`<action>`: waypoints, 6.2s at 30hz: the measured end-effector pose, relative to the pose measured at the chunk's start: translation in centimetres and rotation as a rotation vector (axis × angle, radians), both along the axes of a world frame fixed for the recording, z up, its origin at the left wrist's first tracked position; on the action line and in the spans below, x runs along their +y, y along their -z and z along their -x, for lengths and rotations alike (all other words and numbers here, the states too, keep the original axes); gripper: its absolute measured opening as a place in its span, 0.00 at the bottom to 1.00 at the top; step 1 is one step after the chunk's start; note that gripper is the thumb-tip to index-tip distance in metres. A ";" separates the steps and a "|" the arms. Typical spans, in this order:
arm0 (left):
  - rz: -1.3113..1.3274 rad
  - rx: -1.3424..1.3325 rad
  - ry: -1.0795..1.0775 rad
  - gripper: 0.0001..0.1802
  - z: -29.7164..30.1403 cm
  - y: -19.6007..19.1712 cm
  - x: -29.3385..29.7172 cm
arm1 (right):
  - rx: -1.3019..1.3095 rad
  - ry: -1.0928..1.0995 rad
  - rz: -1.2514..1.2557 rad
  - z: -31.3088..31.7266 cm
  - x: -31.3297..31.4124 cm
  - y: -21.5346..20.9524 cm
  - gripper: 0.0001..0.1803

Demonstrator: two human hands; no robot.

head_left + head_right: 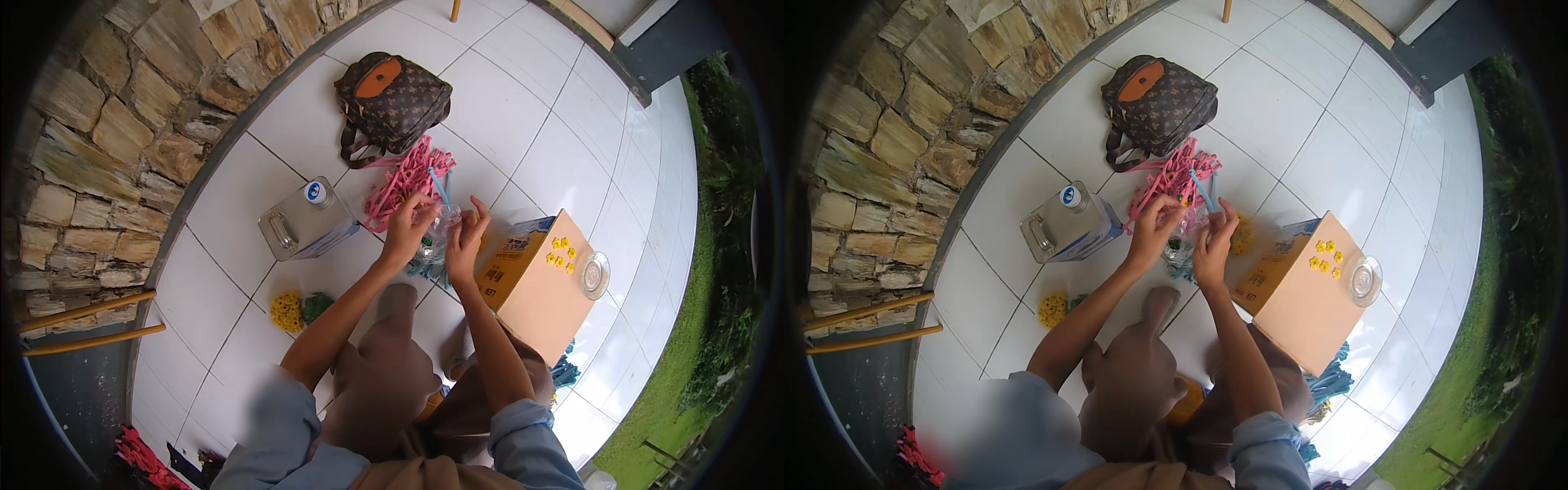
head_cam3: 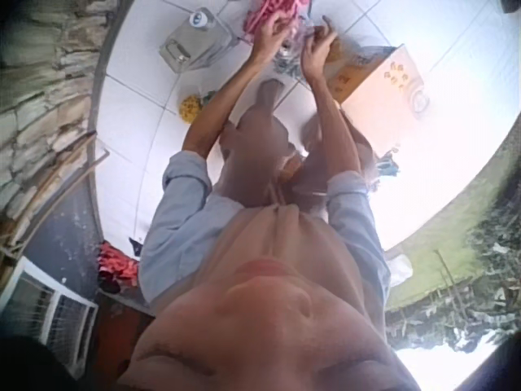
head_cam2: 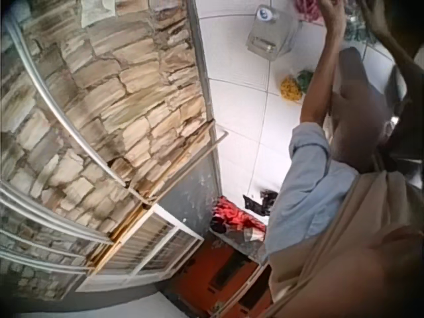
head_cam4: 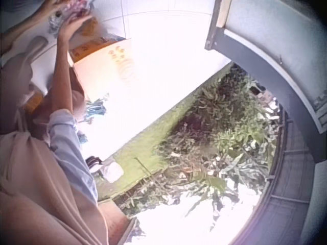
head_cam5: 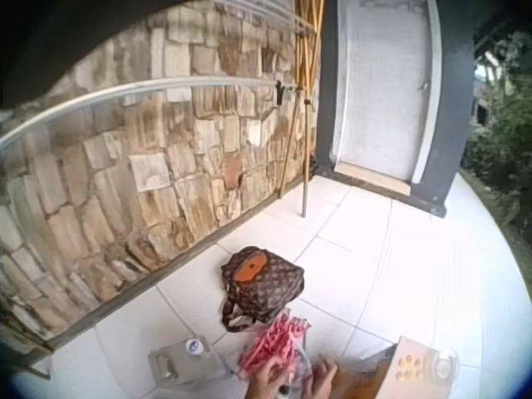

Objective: The person organizes yellow and green flower-shaped components, uses a brush to apply a liquid from a clear container to their backs, and kemudian attaches them along the length of blue plastic shoe straps.

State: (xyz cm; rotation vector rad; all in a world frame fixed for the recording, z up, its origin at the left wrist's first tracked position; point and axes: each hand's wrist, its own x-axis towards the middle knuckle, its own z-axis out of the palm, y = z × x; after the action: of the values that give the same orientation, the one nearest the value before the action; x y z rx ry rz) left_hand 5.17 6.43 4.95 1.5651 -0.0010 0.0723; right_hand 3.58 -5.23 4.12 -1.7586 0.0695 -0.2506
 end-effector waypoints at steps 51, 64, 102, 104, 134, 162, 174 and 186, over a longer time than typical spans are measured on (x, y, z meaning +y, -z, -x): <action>-0.954 -0.502 0.831 0.10 4.2 -3.8 -22.1 | 0.073 0.304 0.417 10.8 -22.2 -6.7 0.37; -1.136 -0.304 0.934 0.19 5.2 -3.9 -22.4 | 0.247 0.255 0.483 10.7 -22.3 -6.6 0.38; -0.998 -0.686 0.845 0.08 5.2 -10.8 -20.7 | 0.018 0.183 0.341 11.7 -23.0 -10.7 0.33; -0.973 -0.739 0.852 0.08 5.2 -10.4 -20.9 | 0.050 0.184 0.375 11.8 -23.2 -10.5 0.35; 0.089 0.441 0.785 0.09 3.3 -10.3 -23.9 | -0.054 0.322 0.025 11.6 -25.3 -12.9 0.31; 0.309 0.822 0.994 0.15 1.3 -9.0 -24.8 | -0.431 0.295 0.507 10.5 -26.0 -9.9 0.22; 0.147 0.649 0.998 0.14 -0.2 -9.1 -24.7 | -0.477 0.183 0.548 9.9 -26.0 -9.5 0.20; 0.071 0.583 1.083 0.11 -0.7 -9.3 -24.2 | -0.589 0.131 0.695 10.3 -25.6 -10.1 0.18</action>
State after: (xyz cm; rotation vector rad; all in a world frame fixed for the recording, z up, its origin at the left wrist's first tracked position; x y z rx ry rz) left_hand 5.85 -17.78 14.24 1.2891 -0.3762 -1.2101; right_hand -6.74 -30.80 14.24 -2.2903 -0.3704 -0.9679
